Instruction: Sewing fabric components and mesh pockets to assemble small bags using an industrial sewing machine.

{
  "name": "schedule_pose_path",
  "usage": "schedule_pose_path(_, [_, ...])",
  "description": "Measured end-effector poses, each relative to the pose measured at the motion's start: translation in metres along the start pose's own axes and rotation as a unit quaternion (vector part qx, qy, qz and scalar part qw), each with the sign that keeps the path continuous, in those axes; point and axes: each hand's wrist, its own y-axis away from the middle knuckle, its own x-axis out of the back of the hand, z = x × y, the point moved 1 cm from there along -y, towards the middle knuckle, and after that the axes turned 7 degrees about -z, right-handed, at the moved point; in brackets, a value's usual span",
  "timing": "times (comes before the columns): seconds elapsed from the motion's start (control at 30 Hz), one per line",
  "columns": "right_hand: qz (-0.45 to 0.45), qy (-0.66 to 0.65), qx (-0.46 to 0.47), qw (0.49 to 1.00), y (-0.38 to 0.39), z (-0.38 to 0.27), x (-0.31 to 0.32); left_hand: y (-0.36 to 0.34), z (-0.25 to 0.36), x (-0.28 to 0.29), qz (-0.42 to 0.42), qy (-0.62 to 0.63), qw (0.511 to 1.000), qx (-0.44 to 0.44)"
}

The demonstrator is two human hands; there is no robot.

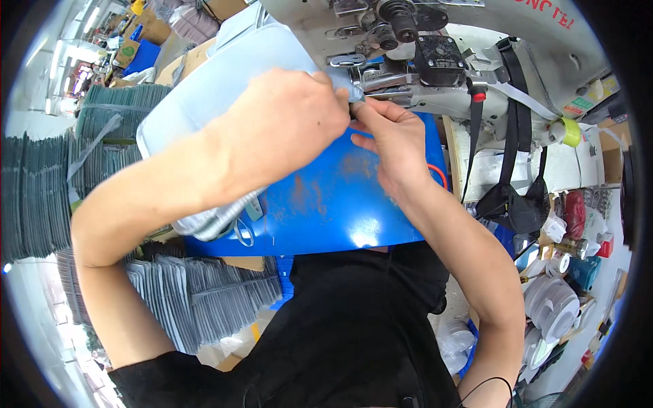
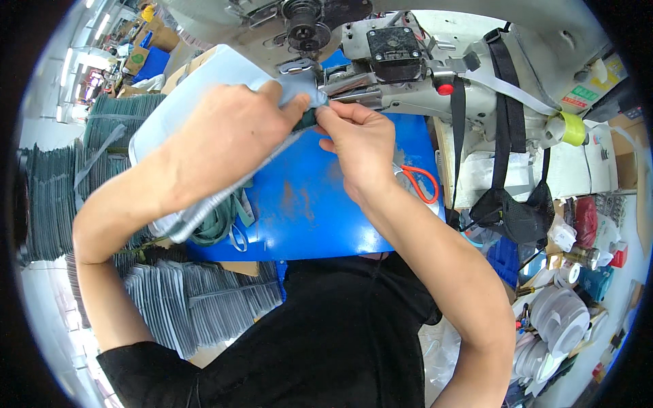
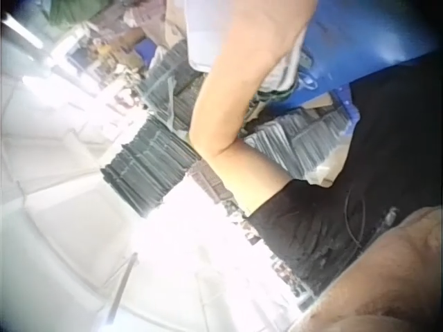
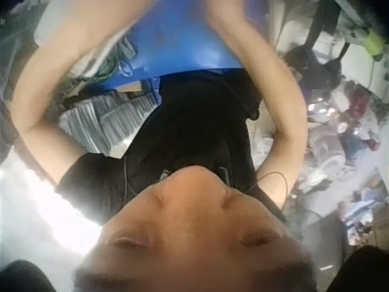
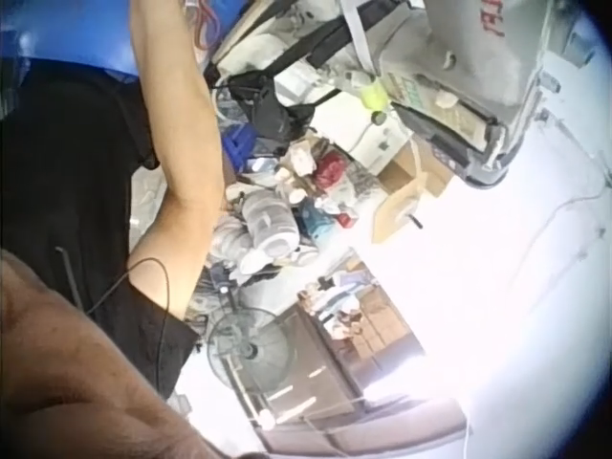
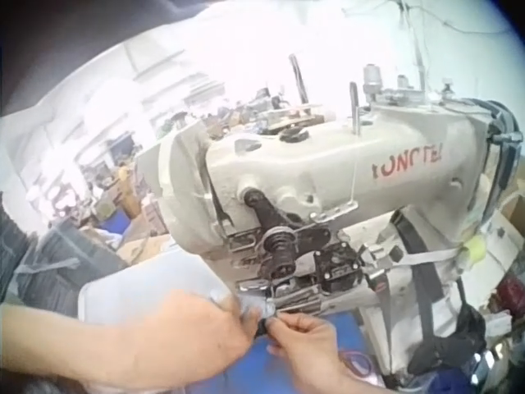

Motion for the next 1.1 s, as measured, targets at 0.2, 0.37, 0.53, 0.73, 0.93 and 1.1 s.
schedule_pose_path(0.2, [0.003,-0.035,0.000,0.999,-0.001,0.007,0.002,-0.006,0.024,-0.019,-0.026,0.028,0.997,0.062])
schedule_pose_path(0.37, [0.003,-0.047,0.002,0.999,0.007,0.002,0.001,-0.010,0.047,-0.021,-0.023,0.048,0.991,0.120])
schedule_pose_path(0.53, [-0.035,-0.065,0.007,0.997,0.005,0.006,0.009,-0.032,0.060,-0.037,0.030,0.139,0.972,0.185])
schedule_pose_path(0.73, [-0.076,-0.006,0.057,0.995,0.014,0.013,0.031,-0.039,0.067,-0.053,0.084,0.221,0.934,0.270])
schedule_pose_path(0.93, [-0.100,0.376,0.209,0.897,0.039,0.002,0.041,-0.028,0.072,-0.078,0.173,0.383,0.856,0.302])
schedule_pose_path(1.1, [-0.115,0.396,0.202,0.888,0.039,0.017,0.050,0.009,0.065,-0.129,0.290,0.465,0.773,0.320])
